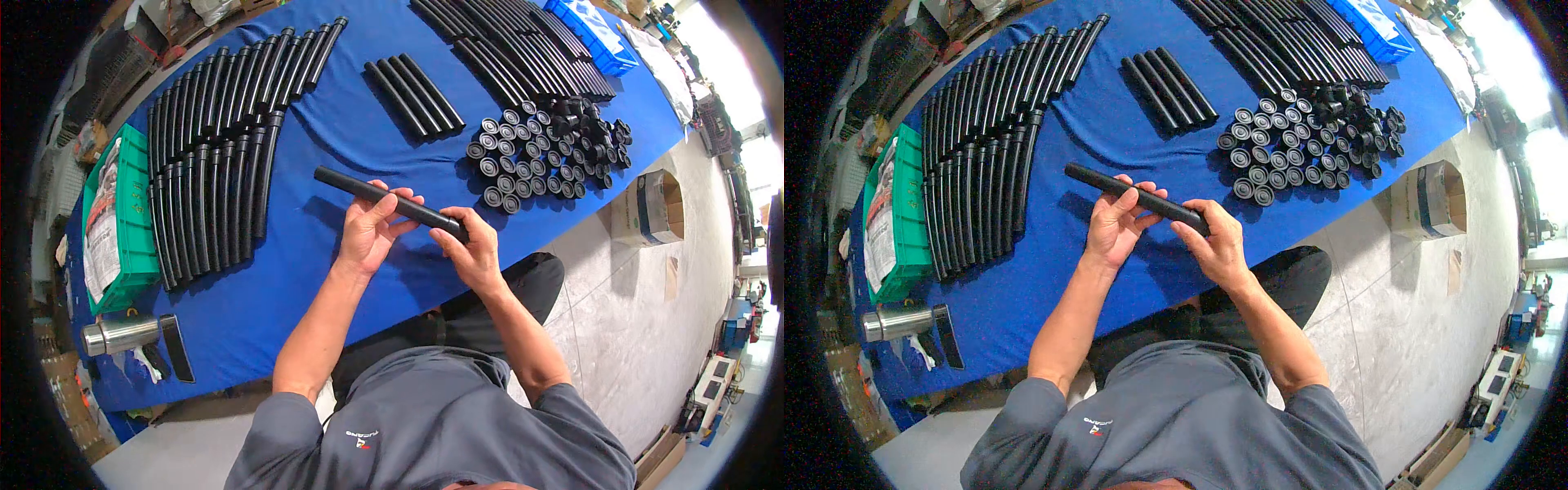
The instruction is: Arranging black plastic tubes on a table and attaching end caps to them.
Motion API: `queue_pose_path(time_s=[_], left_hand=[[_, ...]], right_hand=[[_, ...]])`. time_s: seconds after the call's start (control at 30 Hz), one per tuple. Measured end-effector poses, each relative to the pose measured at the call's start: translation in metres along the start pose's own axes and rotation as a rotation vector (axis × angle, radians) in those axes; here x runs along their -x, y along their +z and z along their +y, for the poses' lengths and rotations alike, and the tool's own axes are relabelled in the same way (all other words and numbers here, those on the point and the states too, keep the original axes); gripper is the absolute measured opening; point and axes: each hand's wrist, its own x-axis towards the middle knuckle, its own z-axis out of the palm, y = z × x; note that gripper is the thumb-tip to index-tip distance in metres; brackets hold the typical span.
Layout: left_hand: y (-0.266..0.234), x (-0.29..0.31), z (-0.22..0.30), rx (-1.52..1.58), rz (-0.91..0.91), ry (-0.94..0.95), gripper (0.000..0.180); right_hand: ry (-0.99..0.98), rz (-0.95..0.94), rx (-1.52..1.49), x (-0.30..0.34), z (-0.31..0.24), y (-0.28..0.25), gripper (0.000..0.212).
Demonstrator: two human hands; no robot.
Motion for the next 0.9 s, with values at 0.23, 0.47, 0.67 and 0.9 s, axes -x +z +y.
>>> queue_pose_path(time_s=[0.23, 0.47, 0.67, 0.9], left_hand=[[-0.0005, 0.003, -0.0029, -0.042, 0.026, 0.035, 0.017], [0.0021, 0.0017, -0.0025, -0.01, 0.035, 0.049, 0.013], [-0.0001, 0.0024, -0.0039, -0.048, 0.044, 0.056, 0.014], [0.0005, 0.0029, -0.0041, -0.052, 0.038, 0.061, 0.014]], right_hand=[[-0.07, 0.033, 0.036, -0.0008, 0.0003, 0.0023, 0.029], [-0.039, 0.038, 0.029, -0.0036, -0.0005, 0.003, 0.028], [-0.209, 0.057, 0.173, -0.0036, -0.0035, 0.0007, 0.028], [-0.203, 0.045, 0.174, -0.0037, -0.0025, -0.0008, 0.029]])
